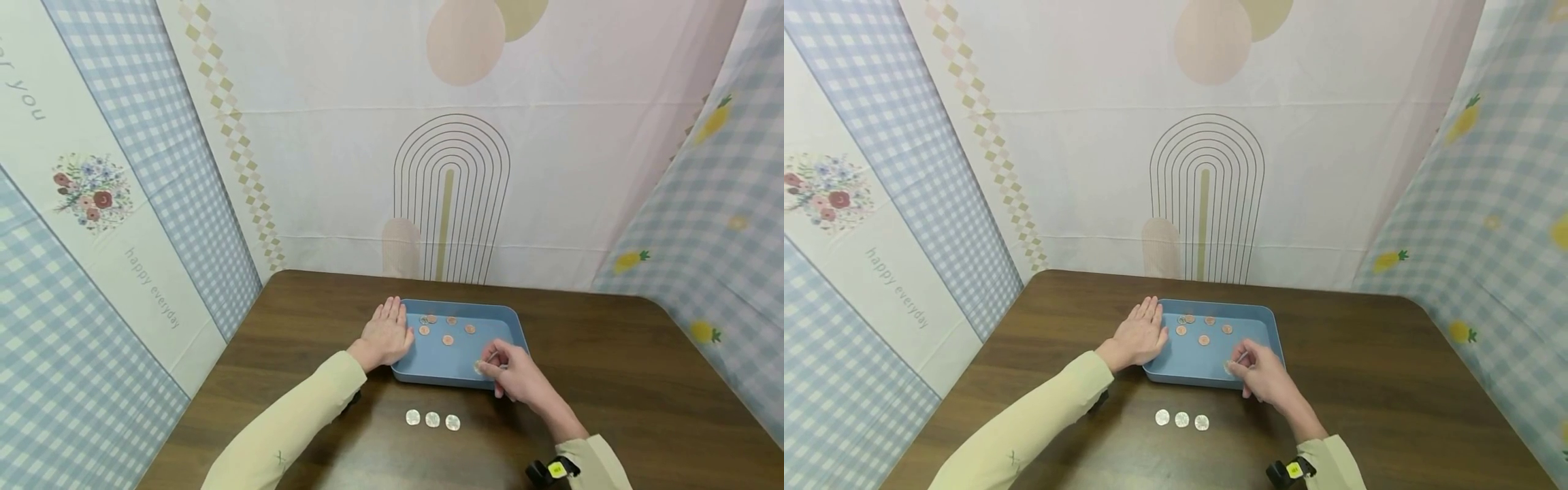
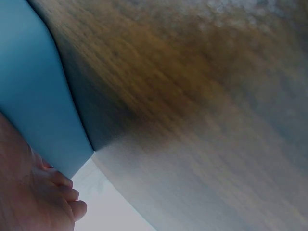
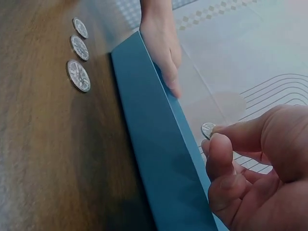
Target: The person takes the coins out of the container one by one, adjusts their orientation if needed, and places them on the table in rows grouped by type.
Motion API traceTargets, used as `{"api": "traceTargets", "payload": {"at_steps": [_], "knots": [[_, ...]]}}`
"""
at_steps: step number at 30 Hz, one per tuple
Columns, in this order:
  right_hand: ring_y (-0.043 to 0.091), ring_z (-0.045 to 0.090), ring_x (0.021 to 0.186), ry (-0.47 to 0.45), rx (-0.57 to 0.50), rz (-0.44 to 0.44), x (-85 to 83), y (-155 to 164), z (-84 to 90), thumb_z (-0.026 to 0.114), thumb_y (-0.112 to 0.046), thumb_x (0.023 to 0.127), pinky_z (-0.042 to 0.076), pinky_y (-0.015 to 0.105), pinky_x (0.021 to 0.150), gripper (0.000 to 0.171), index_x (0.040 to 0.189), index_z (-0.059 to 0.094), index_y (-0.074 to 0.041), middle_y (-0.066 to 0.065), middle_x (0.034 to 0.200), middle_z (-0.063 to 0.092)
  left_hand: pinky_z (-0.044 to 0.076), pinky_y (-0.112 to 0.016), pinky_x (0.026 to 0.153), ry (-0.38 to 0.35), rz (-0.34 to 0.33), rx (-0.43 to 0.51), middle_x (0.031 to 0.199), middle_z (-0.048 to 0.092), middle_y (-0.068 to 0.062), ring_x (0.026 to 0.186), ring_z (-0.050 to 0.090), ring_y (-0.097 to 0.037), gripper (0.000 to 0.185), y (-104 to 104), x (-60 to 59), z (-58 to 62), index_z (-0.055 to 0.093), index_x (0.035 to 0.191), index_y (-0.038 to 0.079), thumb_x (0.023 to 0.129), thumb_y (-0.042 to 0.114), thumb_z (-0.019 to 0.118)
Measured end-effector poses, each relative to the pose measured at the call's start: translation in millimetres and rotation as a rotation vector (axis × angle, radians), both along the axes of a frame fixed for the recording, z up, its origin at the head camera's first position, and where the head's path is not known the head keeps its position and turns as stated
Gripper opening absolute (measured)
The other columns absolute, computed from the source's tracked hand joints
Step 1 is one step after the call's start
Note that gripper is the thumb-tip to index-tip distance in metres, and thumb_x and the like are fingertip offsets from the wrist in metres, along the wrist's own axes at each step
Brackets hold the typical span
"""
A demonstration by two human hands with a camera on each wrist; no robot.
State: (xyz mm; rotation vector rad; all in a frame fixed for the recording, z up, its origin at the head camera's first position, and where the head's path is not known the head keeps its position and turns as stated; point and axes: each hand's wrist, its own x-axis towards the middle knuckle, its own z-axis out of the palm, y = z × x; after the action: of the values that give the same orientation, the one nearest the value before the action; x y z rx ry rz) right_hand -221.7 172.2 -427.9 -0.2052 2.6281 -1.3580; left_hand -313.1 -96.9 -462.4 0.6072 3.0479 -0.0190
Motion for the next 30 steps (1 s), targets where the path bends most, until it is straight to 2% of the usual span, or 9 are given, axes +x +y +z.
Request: {"api": "traceTargets", "payload": {"at_steps": [7, 17, 25, 30], "knots": [[0.017, 0.054, 0.044, 0.007, -0.03, 0.133, 11.6, 1.6, -7.1, 0.067, -0.018, 0.093, 0.037, 0.024, 0.035, 0.014, 0.093, 0.058, -0.007, 0.019, 0.077, 0.06, 0.015, -0.041, 0.125, 0.002, -0.007, -0.006, 0.164, 0.015, -0.019, 0.153, 0.013, -0.03, 0.065, -1.6, 2.1, 0.0, 0.021, 0.155, 0.0, 0.104, 0.04, 0.021], [0.013, 0.054, 0.043, -0.042, -0.107, 0.322, 22.4, 6.1, -14.8, 0.068, -0.016, 0.092, 0.04, 0.023, 0.035, 0.017, 0.092, 0.058, -0.003, 0.026, 0.073, 0.06, 0.015, -0.042, 0.125, 0.001, -0.01, 0.0, 0.164, 0.015, -0.019, 0.154, 0.013, -0.03, 0.065, -2.9, 3.7, -1.3, 0.021, 0.155, 0.0, 0.104, 0.04, 0.021], [0.011, 0.055, 0.041, -0.048, -0.12, 0.427, 24.5, 8.8, -18.9, 0.07, -0.015, 0.09, 0.041, 0.022, 0.036, 0.016, 0.088, 0.06, -0.003, 0.028, 0.069, 0.061, 0.015, -0.041, 0.125, -0.006, 0.007, -0.006, 0.164, 0.015, -0.018, 0.154, 0.013, -0.03, 0.065, -0.8, 2.2, 0.1, 0.021, 0.155, 0.0, 0.104, 0.04, 0.021], [0.009, 0.055, 0.041, -0.055, -0.075, 0.453, 24.7, 8.2, -22.7, 0.07, -0.016, 0.09, 0.04, 0.02, 0.036, 0.017, 0.086, 0.059, -0.004, 0.025, 0.066, 0.061, 0.016, -0.042, 0.124, 0.003, -0.002, 0.002, 0.164, 0.016, -0.019, 0.153, 0.014, -0.03, 0.065, 0.5, 0.5, 0.6, 0.022, 0.155, -0.001, 0.104, 0.039, 0.022]]}}
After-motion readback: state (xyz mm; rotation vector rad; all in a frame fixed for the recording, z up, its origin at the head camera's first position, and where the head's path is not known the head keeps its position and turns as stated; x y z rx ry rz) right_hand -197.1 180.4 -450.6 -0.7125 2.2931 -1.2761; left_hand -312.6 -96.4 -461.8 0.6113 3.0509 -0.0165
